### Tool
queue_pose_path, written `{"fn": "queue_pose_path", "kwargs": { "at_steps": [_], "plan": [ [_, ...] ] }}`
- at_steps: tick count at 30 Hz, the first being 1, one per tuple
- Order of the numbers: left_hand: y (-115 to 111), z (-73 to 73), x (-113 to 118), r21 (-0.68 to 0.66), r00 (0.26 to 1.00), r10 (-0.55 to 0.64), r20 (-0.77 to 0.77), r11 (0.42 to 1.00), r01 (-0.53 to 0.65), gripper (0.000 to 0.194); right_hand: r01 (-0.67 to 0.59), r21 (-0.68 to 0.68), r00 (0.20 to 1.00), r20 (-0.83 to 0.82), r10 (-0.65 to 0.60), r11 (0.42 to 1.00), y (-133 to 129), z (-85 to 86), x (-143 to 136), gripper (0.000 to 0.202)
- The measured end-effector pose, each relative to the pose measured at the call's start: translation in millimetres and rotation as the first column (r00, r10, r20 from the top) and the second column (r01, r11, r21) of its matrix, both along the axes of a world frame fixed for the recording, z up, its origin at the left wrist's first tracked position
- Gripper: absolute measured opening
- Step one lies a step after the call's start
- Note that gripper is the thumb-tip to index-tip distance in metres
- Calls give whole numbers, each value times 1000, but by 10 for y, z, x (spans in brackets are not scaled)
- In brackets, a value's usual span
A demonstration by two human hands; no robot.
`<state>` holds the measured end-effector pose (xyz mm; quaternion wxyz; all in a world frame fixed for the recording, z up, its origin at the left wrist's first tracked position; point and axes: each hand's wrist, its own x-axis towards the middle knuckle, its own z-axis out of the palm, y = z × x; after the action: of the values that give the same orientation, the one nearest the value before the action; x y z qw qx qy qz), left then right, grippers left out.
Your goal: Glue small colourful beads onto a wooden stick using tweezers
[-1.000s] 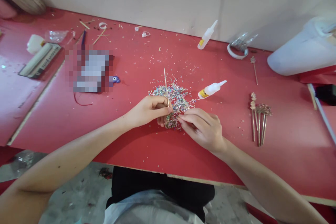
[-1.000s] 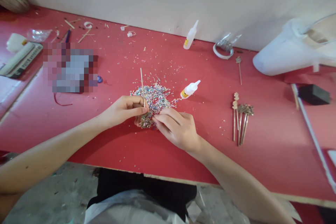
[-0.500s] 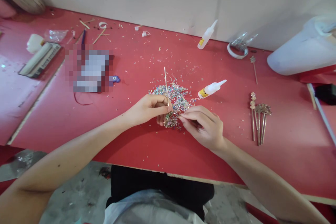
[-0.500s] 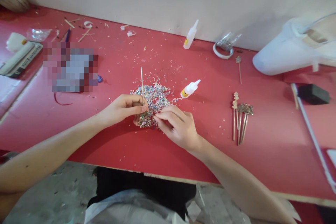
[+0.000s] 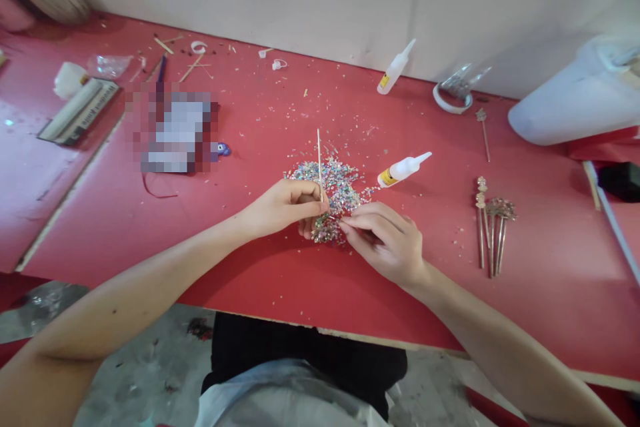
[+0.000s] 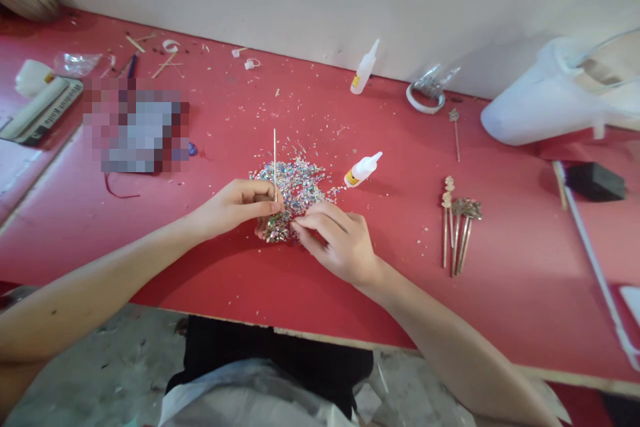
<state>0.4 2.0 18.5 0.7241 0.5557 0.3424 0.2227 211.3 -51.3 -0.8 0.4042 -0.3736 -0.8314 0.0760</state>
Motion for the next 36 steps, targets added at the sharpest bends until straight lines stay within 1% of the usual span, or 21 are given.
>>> {"fn": "queue_pose_path", "kwargs": {
  "at_steps": [10, 17, 30, 36],
  "plan": [
    [-2, -20, -4, 7, 1000, -22, 6, 1000, 22, 14, 2, 4, 1000, 21, -2, 1000, -6, 14, 3, 12],
    [-2, -31, -3, 14, 1000, -18, 9, 1000, 18, 13, 7, 29, 1000, 2, -7, 1000, -21, 26, -9, 14],
    [-2, -39, -9, 33, 1000, -18, -7, 999, 18, 13, 3, 24, 1000, 30, -4, 1000, -14, 20, 1, 12],
    [-4, -7, -2, 30, 999, -29, -38, 999, 30, 15, -10, 55, 999, 49, 7, 998, -16, 22, -11, 12]
  ]
}}
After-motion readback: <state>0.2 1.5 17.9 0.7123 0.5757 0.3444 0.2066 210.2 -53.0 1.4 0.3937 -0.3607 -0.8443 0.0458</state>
